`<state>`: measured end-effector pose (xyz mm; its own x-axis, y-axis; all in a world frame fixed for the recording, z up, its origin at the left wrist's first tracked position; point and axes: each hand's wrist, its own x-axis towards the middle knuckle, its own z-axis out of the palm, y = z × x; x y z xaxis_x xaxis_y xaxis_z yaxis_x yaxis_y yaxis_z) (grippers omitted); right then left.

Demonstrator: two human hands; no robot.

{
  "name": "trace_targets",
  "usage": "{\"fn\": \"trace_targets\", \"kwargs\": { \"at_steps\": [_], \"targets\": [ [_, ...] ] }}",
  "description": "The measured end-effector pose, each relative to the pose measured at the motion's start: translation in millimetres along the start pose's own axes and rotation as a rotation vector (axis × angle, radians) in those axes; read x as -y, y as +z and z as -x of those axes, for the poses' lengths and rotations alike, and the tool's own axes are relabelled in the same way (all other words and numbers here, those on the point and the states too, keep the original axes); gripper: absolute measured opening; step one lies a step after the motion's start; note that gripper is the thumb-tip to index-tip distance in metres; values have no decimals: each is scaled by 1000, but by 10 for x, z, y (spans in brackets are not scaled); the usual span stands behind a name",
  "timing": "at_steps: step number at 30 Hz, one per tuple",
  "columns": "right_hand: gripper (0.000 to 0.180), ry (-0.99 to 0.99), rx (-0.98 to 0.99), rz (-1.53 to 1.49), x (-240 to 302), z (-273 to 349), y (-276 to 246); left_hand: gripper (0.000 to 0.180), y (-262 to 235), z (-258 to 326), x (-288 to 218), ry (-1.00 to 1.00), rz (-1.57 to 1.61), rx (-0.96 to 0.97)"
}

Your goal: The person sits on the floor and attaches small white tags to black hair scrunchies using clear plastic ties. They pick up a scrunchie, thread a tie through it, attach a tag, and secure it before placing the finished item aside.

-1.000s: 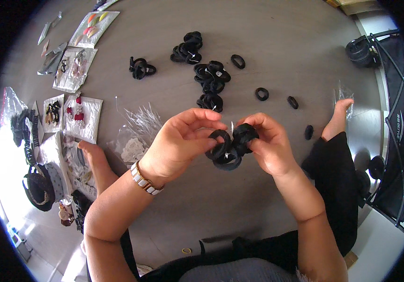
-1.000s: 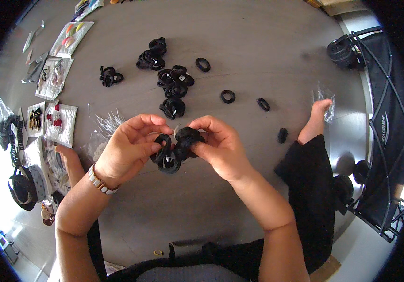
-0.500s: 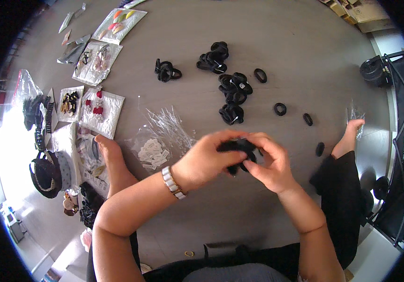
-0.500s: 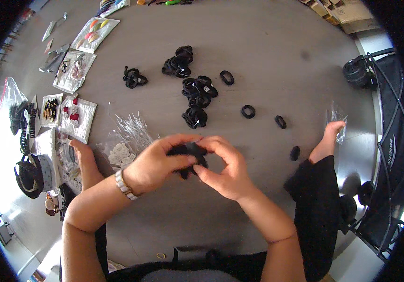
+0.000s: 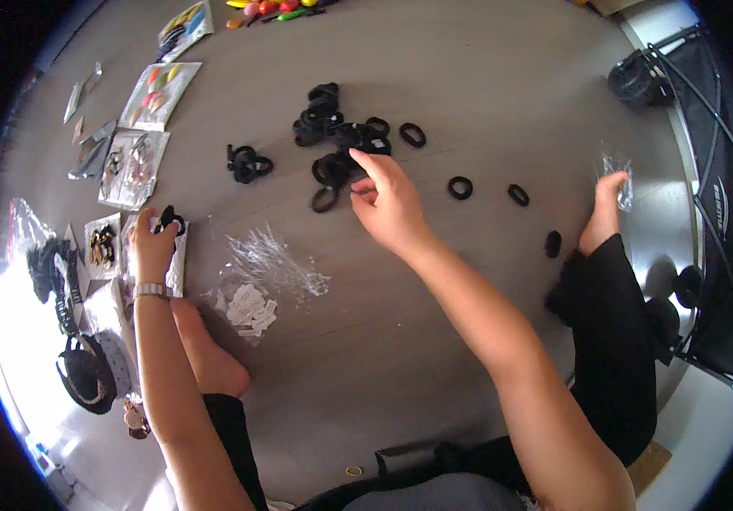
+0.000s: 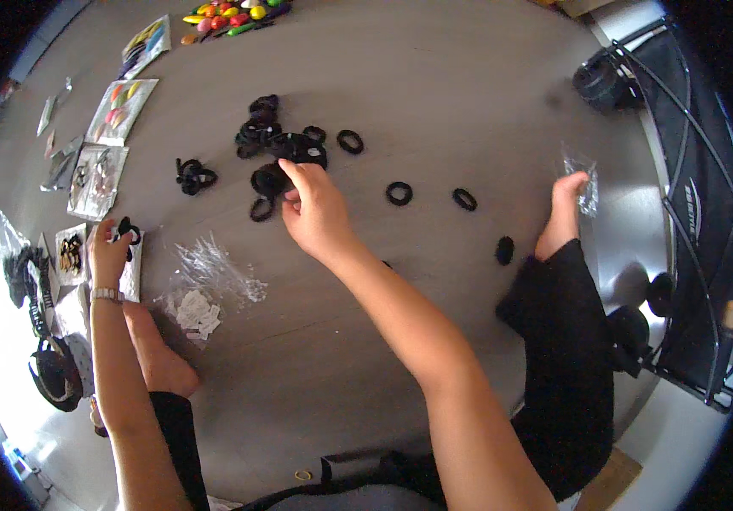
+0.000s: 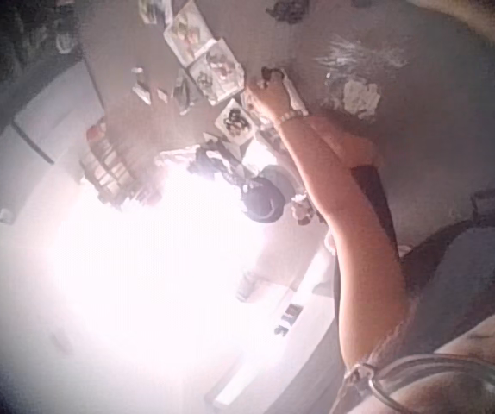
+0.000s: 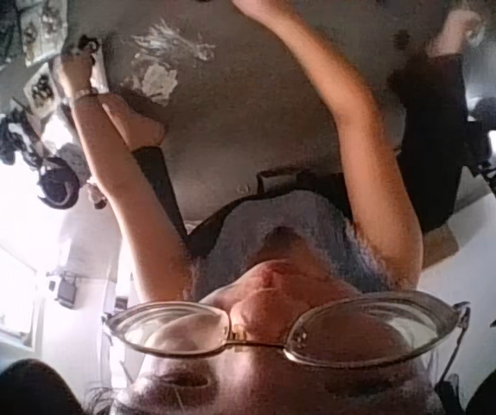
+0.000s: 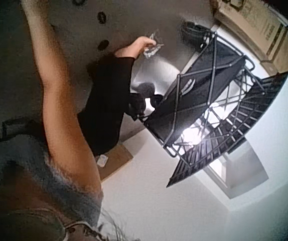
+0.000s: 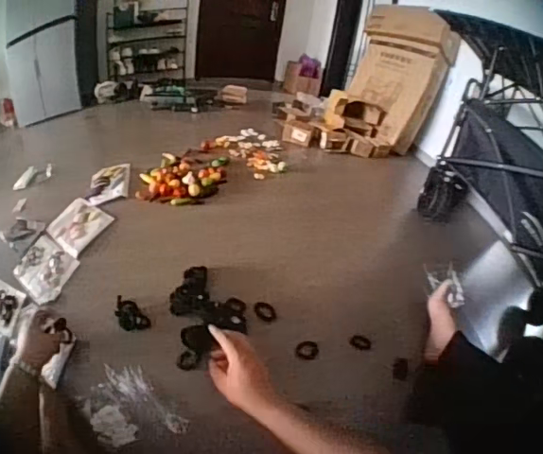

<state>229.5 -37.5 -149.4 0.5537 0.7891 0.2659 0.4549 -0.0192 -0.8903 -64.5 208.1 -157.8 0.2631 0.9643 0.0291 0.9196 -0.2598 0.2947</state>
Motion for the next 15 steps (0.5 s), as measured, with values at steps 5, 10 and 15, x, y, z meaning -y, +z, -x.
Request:
{"fn": "trace_targets", "kwargs": {
  "at_steps": [5,10,15],
  "targets": [
    [20,116,-12,364,-232,-31,-921,51,5,321,-813,364,-111,-204],
    [23,165,238,621,-385,121,-1555,26,93,917,-1627,728,344,-45],
    [7,-69,25,708,-598,365,-1295,27,408,1999,-2554,879,569,408]
  ]
}}
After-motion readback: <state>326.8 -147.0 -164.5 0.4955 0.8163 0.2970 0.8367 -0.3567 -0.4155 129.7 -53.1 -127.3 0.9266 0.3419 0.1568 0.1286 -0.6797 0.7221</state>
